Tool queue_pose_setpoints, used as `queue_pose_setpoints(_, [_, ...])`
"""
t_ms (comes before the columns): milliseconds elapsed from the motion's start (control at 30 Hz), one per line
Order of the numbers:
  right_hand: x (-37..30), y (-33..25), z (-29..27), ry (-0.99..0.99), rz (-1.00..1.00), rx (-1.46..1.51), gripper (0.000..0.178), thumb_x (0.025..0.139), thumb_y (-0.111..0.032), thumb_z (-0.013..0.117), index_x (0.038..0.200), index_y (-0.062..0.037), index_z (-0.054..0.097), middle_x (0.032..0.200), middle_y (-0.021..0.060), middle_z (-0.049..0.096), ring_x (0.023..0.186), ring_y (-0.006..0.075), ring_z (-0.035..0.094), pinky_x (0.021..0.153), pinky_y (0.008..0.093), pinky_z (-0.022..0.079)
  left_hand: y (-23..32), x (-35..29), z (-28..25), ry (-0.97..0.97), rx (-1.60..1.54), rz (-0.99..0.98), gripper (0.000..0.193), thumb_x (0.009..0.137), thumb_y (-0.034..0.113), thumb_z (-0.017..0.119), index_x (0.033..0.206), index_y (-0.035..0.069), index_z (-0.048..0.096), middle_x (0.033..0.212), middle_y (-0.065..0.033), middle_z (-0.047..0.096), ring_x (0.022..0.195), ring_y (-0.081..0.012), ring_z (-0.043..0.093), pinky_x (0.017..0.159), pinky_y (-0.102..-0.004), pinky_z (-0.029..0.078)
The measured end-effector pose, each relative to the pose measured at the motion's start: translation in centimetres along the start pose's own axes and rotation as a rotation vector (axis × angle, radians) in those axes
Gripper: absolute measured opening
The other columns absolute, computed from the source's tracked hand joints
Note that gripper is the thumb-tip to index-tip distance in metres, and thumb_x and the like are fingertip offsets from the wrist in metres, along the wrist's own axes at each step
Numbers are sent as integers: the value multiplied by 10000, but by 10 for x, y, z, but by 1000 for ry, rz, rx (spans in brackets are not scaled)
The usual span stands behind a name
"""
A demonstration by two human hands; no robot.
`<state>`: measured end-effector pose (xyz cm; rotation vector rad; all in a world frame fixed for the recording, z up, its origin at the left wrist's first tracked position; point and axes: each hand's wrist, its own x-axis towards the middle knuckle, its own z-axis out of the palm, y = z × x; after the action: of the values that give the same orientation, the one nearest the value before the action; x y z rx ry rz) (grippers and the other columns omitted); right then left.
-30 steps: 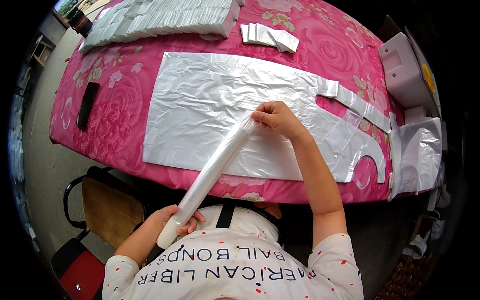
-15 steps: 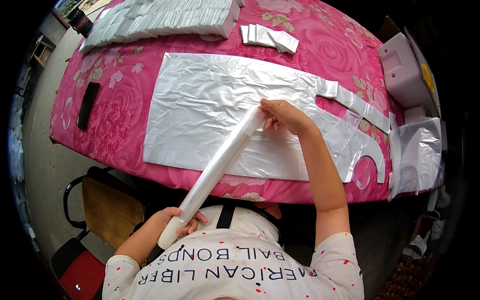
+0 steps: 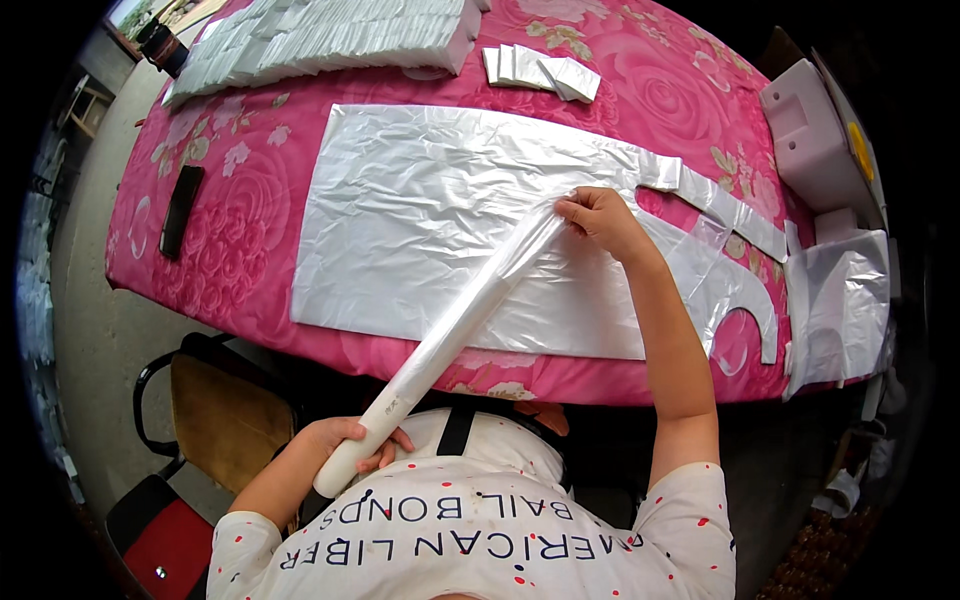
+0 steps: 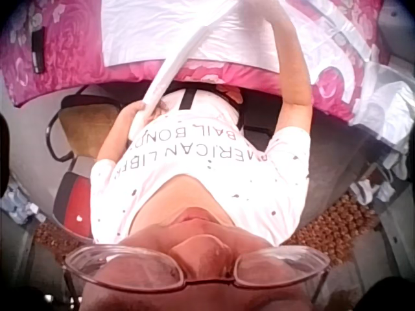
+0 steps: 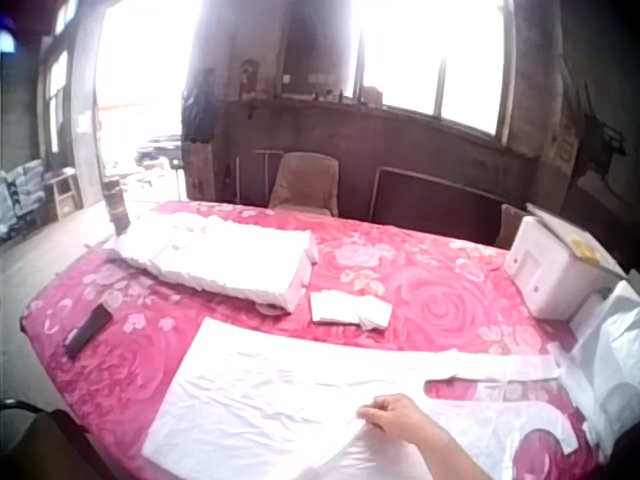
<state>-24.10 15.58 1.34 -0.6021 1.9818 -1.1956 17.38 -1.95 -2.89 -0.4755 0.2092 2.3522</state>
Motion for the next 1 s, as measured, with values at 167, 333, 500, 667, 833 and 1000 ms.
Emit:
queue_pose_setpoints(167, [1,42,-92,345,-38,6,162,848,-177,618,845,-18,646,633,-37,543,535,30,446,500,182,365,5,-26,-12,147,351,-166,593,727,262,719,1163,-62,481,853,-133,610,674,-123,591,668,-229,480])
queue_pose_setpoints(333, [-9,58,-137,432,-89,-17,165,854,-177,614,859,-15,646,641,-33,549,539,27,449,493,185,368,27,-44,9,318,795,-326,447,752,202,722,1129,24,560,912,-67,630,814,-126,578,746,-255,475])
queue_pose_setpoints(500, [0,38,-98,323,-81,61,172,860,-171,608,854,-1,642,656,-23,554,553,33,453,508,191,374,74,-20,79,582,1620,-406,505,642,364,752,1001,38,614,915,-154,648,848,-291,616,777,-333,466])
queue_pose_setpoints(667, [17,17,-62,173,-134,40,171,860,-176,607,847,-9,643,677,-26,559,605,46,475,553,203,398,120,33,118,593,2219,70,368,602,250,757,885,61,616,792,-107,633,785,-307,600,702,-377,468])
queue_pose_setpoints(833, [33,-3,-35,57,-149,-65,168,858,-186,618,801,-30,644,648,-40,530,583,33,450,542,196,379,148,85,131,614,2589,440,414,681,295,720,982,46,581,992,-99,603,908,-269,573,761,-373,461])
queue_pose_setpoints(1000, [42,-10,-37,-22,-30,-140,169,849,-200,622,820,-37,655,626,-46,520,564,28,433,520,193,359,123,121,114,59,2485,1087,600,792,444,586,1175,-9,503,1023,-124,564,960,-278,546,877,-380,439])
